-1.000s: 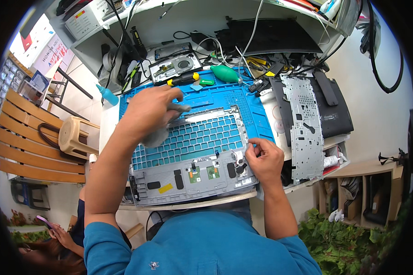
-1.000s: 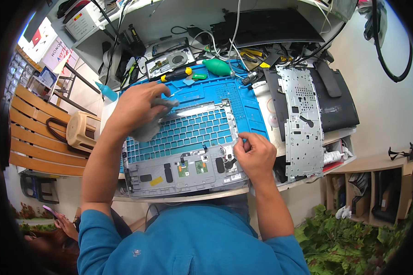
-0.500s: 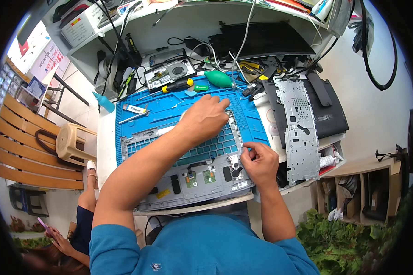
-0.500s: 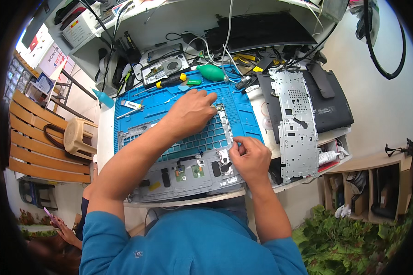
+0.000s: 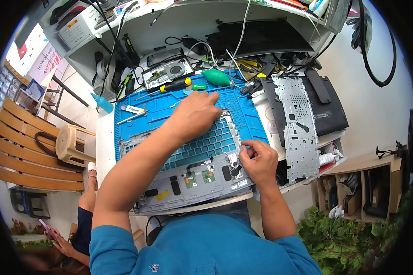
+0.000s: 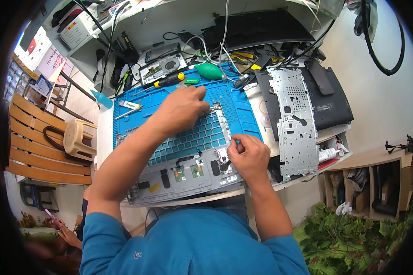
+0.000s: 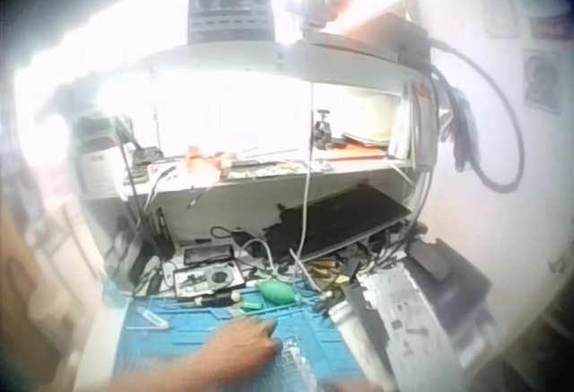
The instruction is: The person applies liquid from a bottle to their palm and rubs their hands together. They apply a blue liquid adhesive to the edges of a laptop top-case assembly using a small bottle and wipe the surface with a cloth. They press several small black components into the assembly by hand.
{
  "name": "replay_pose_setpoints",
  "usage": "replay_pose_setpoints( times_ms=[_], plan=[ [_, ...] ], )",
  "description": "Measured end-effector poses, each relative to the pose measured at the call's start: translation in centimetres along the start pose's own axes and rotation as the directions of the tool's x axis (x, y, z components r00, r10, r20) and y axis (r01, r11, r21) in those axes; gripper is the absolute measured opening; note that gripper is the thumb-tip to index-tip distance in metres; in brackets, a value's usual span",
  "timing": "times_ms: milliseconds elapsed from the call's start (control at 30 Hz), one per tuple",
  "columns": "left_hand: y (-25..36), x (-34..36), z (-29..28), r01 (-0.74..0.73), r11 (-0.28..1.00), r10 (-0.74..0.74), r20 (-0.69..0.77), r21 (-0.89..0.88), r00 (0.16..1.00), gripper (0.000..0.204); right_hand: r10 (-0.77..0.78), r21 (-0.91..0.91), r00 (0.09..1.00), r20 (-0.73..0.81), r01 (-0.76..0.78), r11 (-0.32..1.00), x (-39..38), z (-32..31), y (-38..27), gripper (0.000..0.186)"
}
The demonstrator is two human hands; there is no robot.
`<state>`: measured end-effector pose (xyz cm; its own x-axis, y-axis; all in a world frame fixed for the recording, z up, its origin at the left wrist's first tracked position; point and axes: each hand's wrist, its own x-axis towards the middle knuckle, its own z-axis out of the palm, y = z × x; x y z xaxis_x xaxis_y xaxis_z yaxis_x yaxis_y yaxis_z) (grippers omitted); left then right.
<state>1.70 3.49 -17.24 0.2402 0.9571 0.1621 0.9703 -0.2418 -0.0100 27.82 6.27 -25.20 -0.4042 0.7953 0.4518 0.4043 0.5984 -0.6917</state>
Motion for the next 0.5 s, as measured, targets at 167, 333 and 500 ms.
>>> replay_pose_setpoints(
  times_ms=[167, 333, 500],
  plan=[
    [0.6, -0.2, -0.6, 0.018, 0.994, -0.031, 0.121, 0.104, 0.992, 0.014, 0.001, 0.009, 1.000, -0.007, -0.001, 1.000, -0.1, 0.1, 0.4, 0.011],
    [-0.3, -1.3, -5.1, 0.119, 0.989, -0.129, 0.107, 0.091, 0.986, 0.018, -0.003, 0.004, 1.000, -0.013, 0.003, 1.000, -0.1, 0.2, 0.3, 0.011],
    [-1.4, -4.6, -8.0, 0.310, 0.948, -0.319, 0.199, 0.078, 0.927, 0.019, 0.017, 0.017, 1.000, -0.010, -0.017, 1.000, -0.2, -0.1, 0.0, 0.011]
  ],
)
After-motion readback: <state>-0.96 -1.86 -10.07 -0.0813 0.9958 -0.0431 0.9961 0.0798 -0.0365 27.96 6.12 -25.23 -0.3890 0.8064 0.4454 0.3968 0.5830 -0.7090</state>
